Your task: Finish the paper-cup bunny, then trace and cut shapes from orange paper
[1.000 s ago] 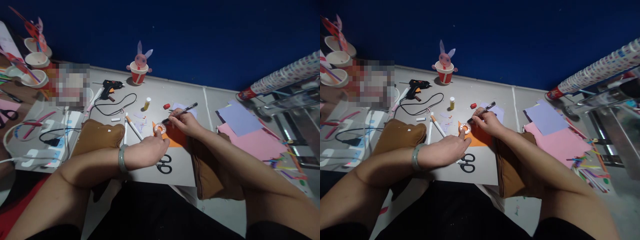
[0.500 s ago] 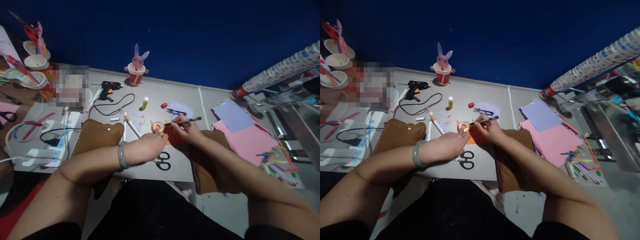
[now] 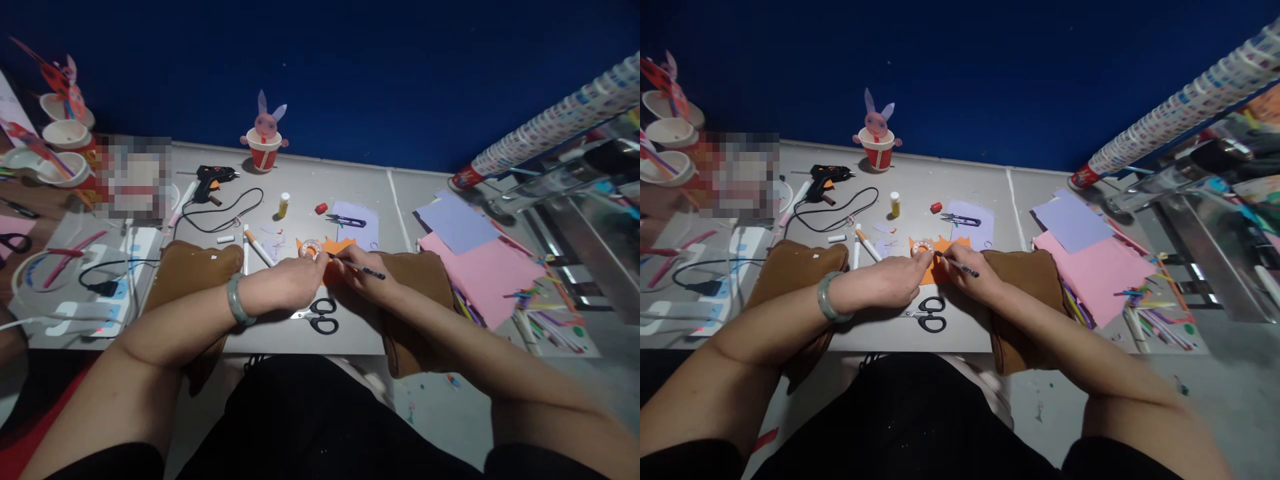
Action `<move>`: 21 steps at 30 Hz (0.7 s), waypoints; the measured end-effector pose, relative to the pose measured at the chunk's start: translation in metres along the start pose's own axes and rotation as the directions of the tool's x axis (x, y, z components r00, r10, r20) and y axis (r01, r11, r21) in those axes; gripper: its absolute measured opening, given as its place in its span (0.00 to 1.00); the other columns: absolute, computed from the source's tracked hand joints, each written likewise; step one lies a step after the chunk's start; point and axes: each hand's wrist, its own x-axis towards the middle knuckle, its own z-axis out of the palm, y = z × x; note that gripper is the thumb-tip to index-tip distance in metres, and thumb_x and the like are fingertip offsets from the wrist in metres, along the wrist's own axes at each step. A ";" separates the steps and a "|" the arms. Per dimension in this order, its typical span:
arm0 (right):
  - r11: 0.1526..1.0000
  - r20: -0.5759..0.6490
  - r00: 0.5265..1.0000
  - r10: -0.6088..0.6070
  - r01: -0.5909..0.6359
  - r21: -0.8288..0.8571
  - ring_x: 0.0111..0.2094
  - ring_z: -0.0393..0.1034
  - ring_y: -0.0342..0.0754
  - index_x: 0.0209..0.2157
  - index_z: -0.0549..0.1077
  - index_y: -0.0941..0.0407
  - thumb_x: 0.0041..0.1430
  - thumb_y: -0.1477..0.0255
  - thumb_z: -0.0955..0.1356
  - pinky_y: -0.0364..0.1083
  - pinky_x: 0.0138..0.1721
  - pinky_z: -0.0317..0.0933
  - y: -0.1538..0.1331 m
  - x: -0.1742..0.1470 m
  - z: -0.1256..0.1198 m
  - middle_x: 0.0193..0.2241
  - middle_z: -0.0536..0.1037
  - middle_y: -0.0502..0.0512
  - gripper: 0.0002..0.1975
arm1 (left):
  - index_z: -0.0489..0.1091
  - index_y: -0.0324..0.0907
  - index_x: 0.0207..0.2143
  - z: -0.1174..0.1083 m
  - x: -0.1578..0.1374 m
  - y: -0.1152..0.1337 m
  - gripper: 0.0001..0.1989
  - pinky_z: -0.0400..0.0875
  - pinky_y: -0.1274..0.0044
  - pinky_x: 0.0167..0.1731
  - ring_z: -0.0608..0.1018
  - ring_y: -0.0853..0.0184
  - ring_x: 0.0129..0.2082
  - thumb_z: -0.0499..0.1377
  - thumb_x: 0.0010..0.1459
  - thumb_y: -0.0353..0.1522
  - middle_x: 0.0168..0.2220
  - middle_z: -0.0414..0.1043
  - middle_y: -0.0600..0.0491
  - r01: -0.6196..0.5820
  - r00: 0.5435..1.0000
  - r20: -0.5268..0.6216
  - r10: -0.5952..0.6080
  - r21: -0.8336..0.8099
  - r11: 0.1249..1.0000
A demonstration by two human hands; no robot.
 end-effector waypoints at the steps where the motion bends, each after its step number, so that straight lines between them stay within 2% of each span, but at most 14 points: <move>1: 1.000 -0.004 1.000 -0.015 0.015 -0.006 0.29 0.73 0.48 0.36 0.69 0.53 0.71 0.66 0.62 0.45 0.30 0.63 0.000 -0.002 0.001 0.30 0.80 0.56 0.09 | 0.54 0.32 0.67 0.000 0.000 -0.001 0.29 0.74 0.65 0.41 0.82 0.52 0.44 0.49 0.64 0.23 0.58 0.72 0.29 -0.005 1.000 0.000 0.005 0.001 1.000; 5: 0.997 -0.007 0.997 -0.077 0.076 -0.029 0.29 0.73 0.48 0.36 0.70 0.54 0.72 0.67 0.62 0.46 0.30 0.63 -0.005 -0.011 0.005 0.30 0.80 0.56 0.10 | 0.55 0.31 0.65 -0.003 -0.001 -0.003 0.26 0.74 0.66 0.40 0.82 0.51 0.44 0.48 0.64 0.24 0.55 0.74 0.30 -0.016 1.000 -0.002 0.016 0.021 1.000; 10: 0.997 0.012 0.998 -0.060 0.061 -0.052 0.28 0.71 0.49 0.34 0.69 0.53 0.73 0.66 0.63 0.46 0.30 0.62 -0.016 -0.017 0.009 0.27 0.77 0.56 0.11 | 0.52 0.30 0.66 -0.010 -0.002 -0.003 0.28 0.74 0.66 0.40 0.82 0.52 0.45 0.47 0.64 0.23 0.52 0.76 0.30 0.006 0.999 0.043 -0.008 0.049 0.999; 15: 0.998 0.008 0.999 -0.051 0.051 -0.023 0.28 0.69 0.48 0.33 0.68 0.53 0.74 0.65 0.62 0.46 0.30 0.62 -0.022 -0.018 0.013 0.28 0.76 0.56 0.13 | 0.51 0.29 0.67 -0.010 -0.001 -0.007 0.29 0.73 0.68 0.40 0.82 0.53 0.43 0.48 0.64 0.23 0.48 0.78 0.31 -0.021 0.999 0.036 0.019 0.051 0.998; 21: 0.995 -0.034 0.995 -0.098 0.098 0.009 0.28 0.67 0.47 0.33 0.67 0.53 0.75 0.66 0.62 0.47 0.30 0.62 -0.024 -0.019 0.019 0.27 0.74 0.54 0.13 | 0.51 0.29 0.67 -0.009 -0.001 -0.011 0.30 0.73 0.68 0.38 0.82 0.52 0.42 0.49 0.64 0.24 0.46 0.79 0.33 -0.025 0.999 0.028 0.024 0.057 0.998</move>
